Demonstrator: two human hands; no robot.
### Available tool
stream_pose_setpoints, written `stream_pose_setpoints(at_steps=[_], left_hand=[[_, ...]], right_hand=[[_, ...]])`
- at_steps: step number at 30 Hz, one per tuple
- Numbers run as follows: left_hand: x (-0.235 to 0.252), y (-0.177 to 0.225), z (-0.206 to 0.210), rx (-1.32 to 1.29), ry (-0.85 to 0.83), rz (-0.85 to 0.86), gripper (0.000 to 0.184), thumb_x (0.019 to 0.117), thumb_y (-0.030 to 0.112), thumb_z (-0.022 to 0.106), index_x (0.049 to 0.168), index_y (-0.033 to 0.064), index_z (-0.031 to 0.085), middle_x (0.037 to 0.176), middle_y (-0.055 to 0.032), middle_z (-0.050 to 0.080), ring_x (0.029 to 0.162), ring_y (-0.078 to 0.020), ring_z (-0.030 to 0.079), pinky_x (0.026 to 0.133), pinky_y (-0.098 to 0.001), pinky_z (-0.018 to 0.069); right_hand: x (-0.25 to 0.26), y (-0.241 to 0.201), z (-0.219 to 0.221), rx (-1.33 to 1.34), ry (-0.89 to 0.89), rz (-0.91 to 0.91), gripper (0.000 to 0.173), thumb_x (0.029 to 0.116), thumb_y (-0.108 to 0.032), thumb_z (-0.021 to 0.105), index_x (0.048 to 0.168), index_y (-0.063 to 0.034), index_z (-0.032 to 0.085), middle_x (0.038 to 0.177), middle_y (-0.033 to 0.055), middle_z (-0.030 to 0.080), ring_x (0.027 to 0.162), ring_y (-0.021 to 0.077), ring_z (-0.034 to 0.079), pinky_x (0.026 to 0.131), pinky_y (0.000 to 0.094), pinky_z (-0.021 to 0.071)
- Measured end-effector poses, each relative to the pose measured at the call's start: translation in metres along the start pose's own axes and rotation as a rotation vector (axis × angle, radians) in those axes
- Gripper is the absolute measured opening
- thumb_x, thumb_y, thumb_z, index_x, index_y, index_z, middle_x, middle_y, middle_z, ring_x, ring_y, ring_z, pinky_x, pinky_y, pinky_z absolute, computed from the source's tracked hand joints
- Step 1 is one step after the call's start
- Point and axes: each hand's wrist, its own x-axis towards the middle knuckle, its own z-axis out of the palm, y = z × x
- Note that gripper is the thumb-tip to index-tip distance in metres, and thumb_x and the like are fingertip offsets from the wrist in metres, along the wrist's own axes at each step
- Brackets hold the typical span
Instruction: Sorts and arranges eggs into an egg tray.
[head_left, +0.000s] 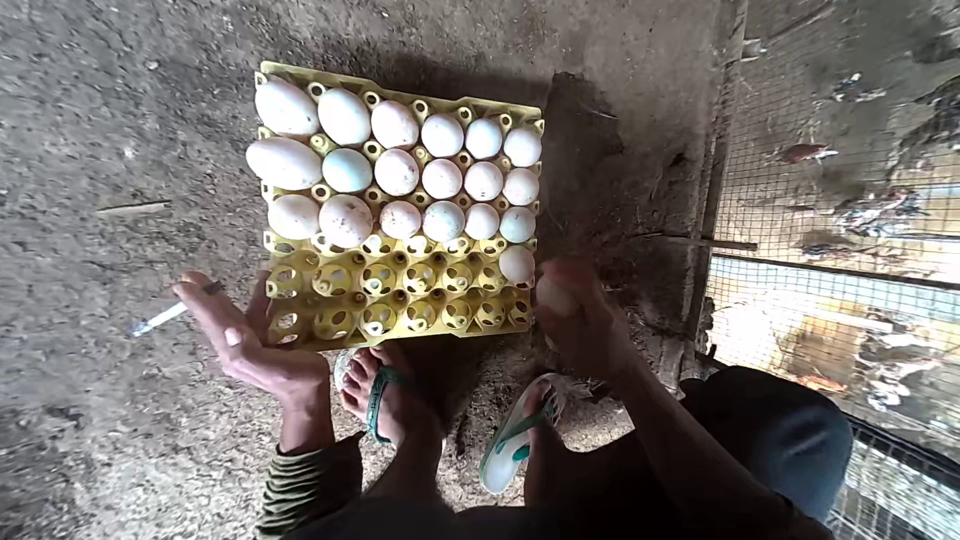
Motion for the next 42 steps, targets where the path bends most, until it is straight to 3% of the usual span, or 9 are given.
stream_pose_setpoints(at_steps=[6,10,16,19,22,26,32,38,42], left_hand=[[-0.001,0.000,0.002,-0.023,0.009,-0.010,0.078,0.1058,0.050,0.026,0.160,-0.0041,0.011,0.167,-0.0210,0.018,0.149,-0.0257,0.036,0.119,-0.0406,0.0380],[-0.002,0.000,0.002,-0.015,0.008,-0.017,0.078,0.1051,0.050,0.025,0.160,-0.0035,0.012,0.167,-0.0212,0.019,0.148,-0.0264,0.038,0.117,-0.0413,0.0396],[0.000,0.011,0.008,-0.030,0.037,-0.088,0.070,0.1046,0.039,0.024,0.159,-0.0035,0.012,0.162,-0.0182,0.030,0.134,-0.0168,0.052,0.107,-0.0335,0.0477],[-0.002,0.026,0.012,0.016,0.048,-0.146,0.058,0.1063,0.026,0.022,0.153,-0.0073,0.025,0.143,-0.0135,0.051,0.116,-0.0085,0.058,0.101,-0.0275,0.0480],[-0.004,0.023,0.011,0.054,0.074,-0.188,0.048,0.1080,0.022,0.017,0.135,-0.0113,0.040,0.113,-0.0094,0.063,0.102,-0.0097,0.063,0.095,-0.0308,0.0520],[-0.002,0.019,0.009,0.035,0.069,-0.178,0.046,0.1084,0.022,0.014,0.126,-0.0091,0.045,0.104,-0.0072,0.062,0.098,-0.0107,0.062,0.093,-0.0320,0.0518],[0.005,0.030,0.008,-0.006,0.038,-0.147,0.062,0.1048,0.032,0.018,0.158,0.0001,0.018,0.157,-0.0101,0.038,0.127,-0.0083,0.053,0.103,-0.0275,0.0471],[0.013,0.018,-0.002,0.003,0.051,-0.200,0.063,0.1039,0.034,0.013,0.160,0.0047,0.020,0.165,-0.0065,0.030,0.126,-0.0083,0.057,0.099,-0.0276,0.0514],[0.022,0.023,-0.005,-0.063,0.126,-0.370,0.053,0.1082,0.027,0.020,0.157,0.0083,0.030,0.153,-0.0022,0.045,0.100,-0.0070,0.068,0.084,-0.0265,0.0582]], right_hand=[[-0.001,-0.002,0.007,-0.007,-0.204,-0.071,0.039,0.0946,-0.031,0.074,0.122,-0.0026,0.069,0.127,0.0220,0.066,0.105,0.0223,0.071,0.083,0.0337,0.0620],[0.025,-0.028,0.018,-0.164,0.014,-0.140,0.029,0.0919,-0.032,0.075,0.092,-0.0035,0.074,0.101,0.0145,0.070,0.085,0.0171,0.070,0.071,0.0278,0.0603],[0.070,-0.019,0.049,-0.295,-0.013,-0.286,0.013,0.0931,-0.025,0.072,0.088,-0.0136,0.076,0.100,0.0060,0.071,0.099,0.0239,0.067,0.077,0.0403,0.0551],[0.061,-0.014,-0.007,-0.161,-0.124,-0.055,0.015,0.0956,-0.021,0.070,0.094,-0.0066,0.076,0.102,0.0082,0.071,0.095,0.0198,0.068,0.083,0.0398,0.0577],[0.045,0.039,-0.078,-0.307,-0.296,0.477,0.026,0.1008,-0.026,0.063,0.101,-0.0021,0.072,0.097,0.0141,0.072,0.088,0.0257,0.070,0.081,0.0497,0.0573],[-0.039,0.183,-0.074,-0.483,-0.577,0.966,0.046,0.0975,-0.034,0.068,0.128,0.0010,0.066,0.129,0.0280,0.064,0.123,0.0464,0.059,0.104,0.0692,0.0436],[-0.107,0.224,-0.012,-0.278,-0.506,1.242,0.062,0.0991,-0.026,0.066,0.151,-0.0004,0.044,0.147,0.0289,0.050,0.134,0.0428,0.052,0.110,0.0581,0.0442],[-0.121,0.221,0.008,-0.226,-0.440,1.174,0.087,0.0838,-0.016,0.082,0.155,0.0014,0.035,0.152,0.0282,0.045,0.142,0.0405,0.045,0.117,0.0540,0.0375],[-0.097,0.205,0.002,-0.183,-0.493,1.245,0.062,0.0942,-0.031,0.075,0.142,0.0031,0.054,0.136,0.0269,0.061,0.126,0.0381,0.060,0.108,0.0531,0.0471]])
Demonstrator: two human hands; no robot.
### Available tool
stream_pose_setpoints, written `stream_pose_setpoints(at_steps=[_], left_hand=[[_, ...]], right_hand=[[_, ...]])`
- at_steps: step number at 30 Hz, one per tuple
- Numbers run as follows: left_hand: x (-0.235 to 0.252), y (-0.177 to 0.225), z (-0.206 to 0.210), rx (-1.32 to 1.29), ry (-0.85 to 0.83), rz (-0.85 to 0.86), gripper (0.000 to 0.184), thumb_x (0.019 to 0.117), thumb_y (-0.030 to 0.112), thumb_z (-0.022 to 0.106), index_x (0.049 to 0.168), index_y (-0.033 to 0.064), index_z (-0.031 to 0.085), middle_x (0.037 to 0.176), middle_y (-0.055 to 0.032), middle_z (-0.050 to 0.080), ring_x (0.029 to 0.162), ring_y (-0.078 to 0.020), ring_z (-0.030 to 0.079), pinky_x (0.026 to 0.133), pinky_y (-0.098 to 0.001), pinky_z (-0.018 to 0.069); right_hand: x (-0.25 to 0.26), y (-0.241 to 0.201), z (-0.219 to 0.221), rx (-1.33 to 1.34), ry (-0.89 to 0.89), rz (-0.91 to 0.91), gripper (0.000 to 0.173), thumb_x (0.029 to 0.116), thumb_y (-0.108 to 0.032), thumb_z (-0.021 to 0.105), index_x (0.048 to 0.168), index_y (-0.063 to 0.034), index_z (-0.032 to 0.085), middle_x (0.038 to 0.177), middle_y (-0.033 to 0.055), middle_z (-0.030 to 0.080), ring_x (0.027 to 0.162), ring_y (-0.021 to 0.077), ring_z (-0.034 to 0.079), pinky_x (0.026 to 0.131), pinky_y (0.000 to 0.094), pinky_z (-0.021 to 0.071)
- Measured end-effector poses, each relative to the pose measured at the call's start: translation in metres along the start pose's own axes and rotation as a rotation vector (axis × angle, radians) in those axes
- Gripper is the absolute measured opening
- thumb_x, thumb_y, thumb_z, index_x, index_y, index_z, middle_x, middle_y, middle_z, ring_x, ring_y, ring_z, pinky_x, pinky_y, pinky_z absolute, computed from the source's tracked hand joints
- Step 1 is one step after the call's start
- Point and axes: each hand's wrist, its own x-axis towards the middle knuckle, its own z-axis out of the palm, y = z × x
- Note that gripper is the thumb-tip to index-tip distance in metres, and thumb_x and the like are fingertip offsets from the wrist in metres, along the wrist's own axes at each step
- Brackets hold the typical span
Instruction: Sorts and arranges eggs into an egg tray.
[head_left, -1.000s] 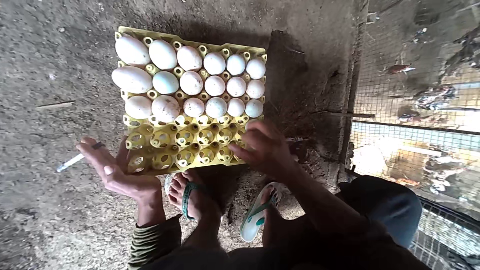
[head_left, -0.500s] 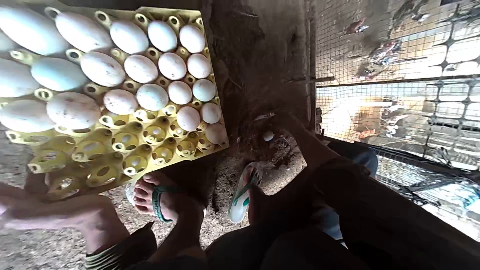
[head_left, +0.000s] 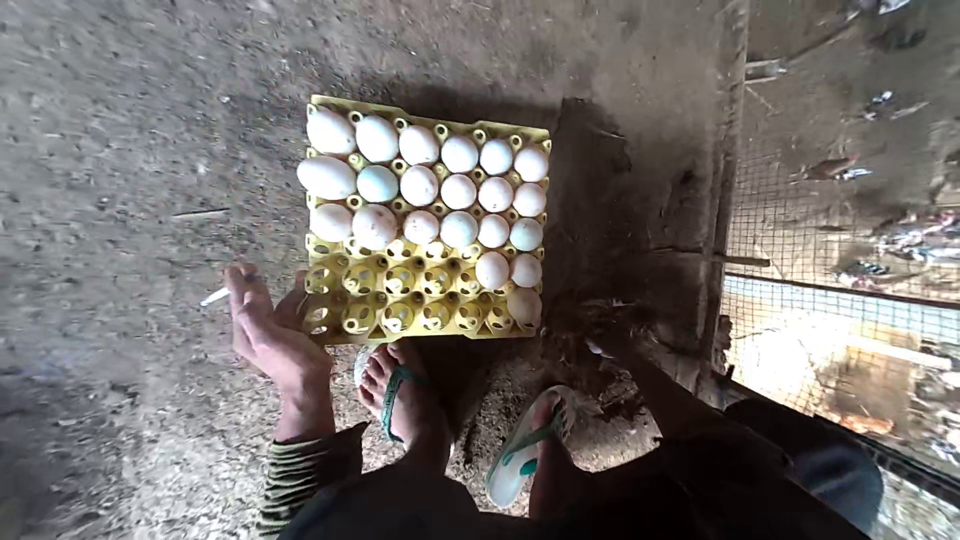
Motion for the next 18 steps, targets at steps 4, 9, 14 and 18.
stream_pose_setpoints(at_steps=[4,9,14,18], left_hand=[[0.022,0.002,-0.021,-0.082,0.071,0.061,0.043,0.1103,0.022,0.035,0.149,0.0025,0.040,0.137,-0.0026,0.060,0.080,-0.0115,0.070,0.069,-0.0304,0.0614],[0.059,0.002,-0.025,-0.038,0.058,0.132,0.036,0.1061,0.022,0.052,0.137,0.0031,0.052,0.123,0.0001,0.068,0.094,-0.0118,0.071,0.085,-0.0315,0.0604],[0.083,0.003,0.000,0.107,-0.261,0.035,0.049,0.1029,0.019,0.053,0.150,0.0052,0.044,0.143,-0.0111,0.054,0.114,-0.0172,0.065,0.096,-0.0363,0.0555],[0.094,0.000,0.022,0.185,-0.528,-0.061,0.057,0.1101,0.040,0.022,0.161,0.0164,0.028,0.165,-0.0070,0.032,0.137,-0.0184,0.052,0.109,-0.0380,0.0478]], right_hand=[[-0.073,-0.073,-0.065,0.191,0.171,-0.211,0.063,0.0937,-0.027,0.072,0.145,0.0000,0.048,0.131,0.0276,0.061,0.117,0.0393,0.063,0.100,0.0573,0.0520],[-0.179,-0.158,-0.061,0.264,0.290,-1.073,0.057,0.0795,-0.018,0.082,0.126,0.0050,0.059,0.120,0.0160,0.067,0.106,0.0152,0.069,0.089,0.0313,0.0611],[-0.177,-0.194,-0.011,-0.087,0.404,-1.429,0.039,0.0869,-0.027,0.079,0.116,-0.0038,0.070,0.121,0.0196,0.068,0.117,0.0375,0.063,0.100,0.0522,0.0526],[-0.155,-0.185,-0.029,0.233,0.530,-1.180,0.042,0.0931,-0.034,0.070,0.118,0.0000,0.068,0.119,0.0179,0.068,0.112,0.0268,0.065,0.095,0.0436,0.0549]])
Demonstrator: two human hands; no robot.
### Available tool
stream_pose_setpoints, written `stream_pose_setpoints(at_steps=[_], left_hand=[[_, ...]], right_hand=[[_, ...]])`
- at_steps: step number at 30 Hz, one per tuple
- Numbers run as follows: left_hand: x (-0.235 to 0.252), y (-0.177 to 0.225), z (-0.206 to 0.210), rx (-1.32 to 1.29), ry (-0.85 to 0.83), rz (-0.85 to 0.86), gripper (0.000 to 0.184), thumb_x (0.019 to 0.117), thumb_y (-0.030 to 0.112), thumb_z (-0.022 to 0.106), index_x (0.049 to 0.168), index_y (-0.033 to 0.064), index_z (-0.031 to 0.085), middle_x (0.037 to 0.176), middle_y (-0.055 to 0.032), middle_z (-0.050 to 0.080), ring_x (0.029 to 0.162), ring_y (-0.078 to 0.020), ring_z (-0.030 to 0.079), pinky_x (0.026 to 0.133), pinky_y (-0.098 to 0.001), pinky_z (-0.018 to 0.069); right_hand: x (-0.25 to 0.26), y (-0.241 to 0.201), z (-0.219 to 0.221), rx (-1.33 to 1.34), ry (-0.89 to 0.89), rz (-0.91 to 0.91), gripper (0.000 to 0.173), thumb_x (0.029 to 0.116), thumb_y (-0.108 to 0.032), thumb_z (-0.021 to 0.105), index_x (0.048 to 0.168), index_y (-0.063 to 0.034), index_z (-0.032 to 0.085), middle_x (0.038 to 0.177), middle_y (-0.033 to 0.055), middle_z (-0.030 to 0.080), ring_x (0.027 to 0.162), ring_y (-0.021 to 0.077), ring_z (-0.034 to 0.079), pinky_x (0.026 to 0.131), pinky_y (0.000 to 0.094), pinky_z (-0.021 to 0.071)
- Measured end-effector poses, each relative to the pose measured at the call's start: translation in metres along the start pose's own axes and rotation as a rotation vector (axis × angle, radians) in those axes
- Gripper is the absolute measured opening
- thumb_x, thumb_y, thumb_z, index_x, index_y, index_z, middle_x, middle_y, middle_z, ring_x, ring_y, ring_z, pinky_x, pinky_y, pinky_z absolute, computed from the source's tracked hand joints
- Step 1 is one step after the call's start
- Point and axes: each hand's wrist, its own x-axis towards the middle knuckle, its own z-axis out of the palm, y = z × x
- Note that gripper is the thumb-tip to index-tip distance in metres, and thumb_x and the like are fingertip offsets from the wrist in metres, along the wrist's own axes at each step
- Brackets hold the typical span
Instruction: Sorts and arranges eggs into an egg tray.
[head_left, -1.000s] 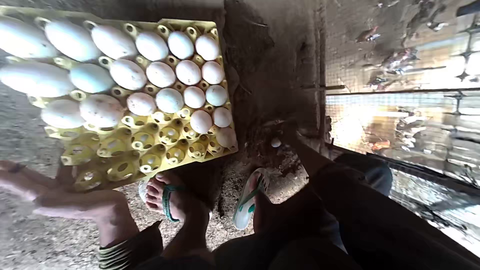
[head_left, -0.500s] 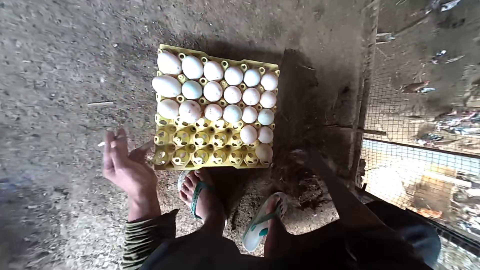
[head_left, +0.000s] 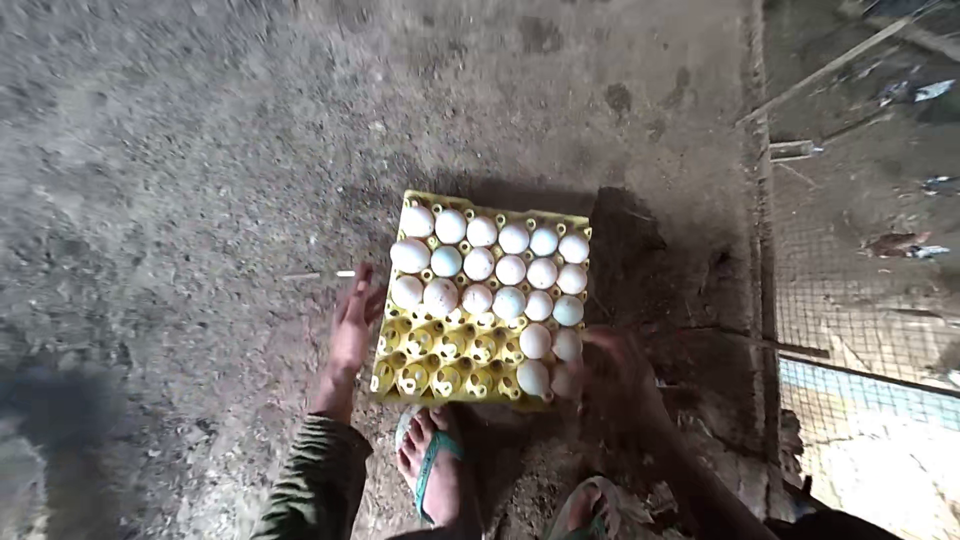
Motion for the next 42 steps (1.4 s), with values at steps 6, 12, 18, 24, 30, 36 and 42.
stream_pose_setpoints(at_steps=[6,12,18,24,30,36,42], left_hand=[[0.015,0.009,0.014,-0.004,-0.184,0.189,0.071,0.1088,0.050,0.013,0.164,0.0066,-0.001,0.172,-0.0120,0.002,0.158,-0.0154,0.011,0.128,-0.0358,0.0168],[0.020,0.009,0.018,-0.023,-0.158,0.122,0.068,0.1080,0.051,0.011,0.165,0.0151,0.001,0.172,-0.0062,0.008,0.155,-0.0126,0.020,0.125,-0.0360,0.0255],[0.012,0.008,0.025,-0.299,0.010,-0.056,0.057,0.1101,0.042,0.012,0.165,0.0262,0.015,0.168,-0.0023,0.027,0.142,-0.0163,0.046,0.110,-0.0414,0.0466],[-0.003,0.006,0.030,-0.335,0.145,-0.023,0.059,0.1088,0.032,0.014,0.165,0.0136,0.008,0.171,-0.0084,0.012,0.150,-0.0201,0.033,0.117,-0.0403,0.0364],[-0.033,0.040,0.028,-0.435,0.195,-0.061,0.059,0.1087,0.034,0.016,0.164,0.0132,0.009,0.164,-0.0086,0.029,0.123,-0.0139,0.058,0.095,-0.0315,0.0532],[-0.078,0.174,0.007,-0.421,0.210,-0.136,0.059,0.1072,0.029,0.014,0.162,0.0092,0.007,0.157,-0.0042,0.036,0.098,-0.0022,0.063,0.076,-0.0180,0.0535],[-0.102,0.337,-0.040,-0.518,0.207,-0.188,0.063,0.1066,0.032,0.028,0.161,0.0063,0.009,0.149,0.0022,0.047,0.102,-0.0013,0.064,0.077,-0.0204,0.0560]], right_hand=[[0.034,0.073,0.034,0.344,-0.036,0.716,0.046,0.1120,-0.025,0.035,0.144,0.0042,0.051,0.144,0.0227,0.056,0.133,0.0276,0.054,0.113,0.0432,0.0427],[0.043,0.064,0.057,0.504,-0.045,0.567,0.051,0.1119,-0.027,0.029,0.152,0.0030,0.041,0.149,0.0196,0.052,0.137,0.0191,0.052,0.117,0.0347,0.0413],[0.044,0.053,0.067,0.993,0.128,0.656,0.053,0.1136,-0.029,0.016,0.145,-0.0001,0.047,0.131,0.0123,0.064,0.116,0.0086,0.062,0.100,0.0280,0.0533],[0.038,0.048,0.064,0.662,0.178,0.660,0.051,0.1110,-0.023,0.024,0.146,0.0092,0.044,0.139,0.0223,0.058,0.126,0.0145,0.058,0.109,0.0300,0.0471],[0.038,0.005,0.018,0.995,0.218,0.724,0.048,0.1088,-0.036,0.027,0.126,-0.0039,0.059,0.105,0.0013,0.073,0.096,0.0021,0.069,0.086,0.0235,0.0594],[0.043,-0.098,-0.054,1.409,0.217,0.819,0.045,0.1018,-0.056,0.044,0.103,-0.0200,0.071,0.095,-0.0015,0.077,0.090,0.0058,0.073,0.079,0.0279,0.0628],[0.112,-0.268,-0.144,0.894,0.419,1.039,0.038,0.1110,-0.014,0.026,0.120,0.0074,0.056,0.100,0.0115,0.066,0.090,0.0087,0.062,0.084,0.0260,0.0531]])
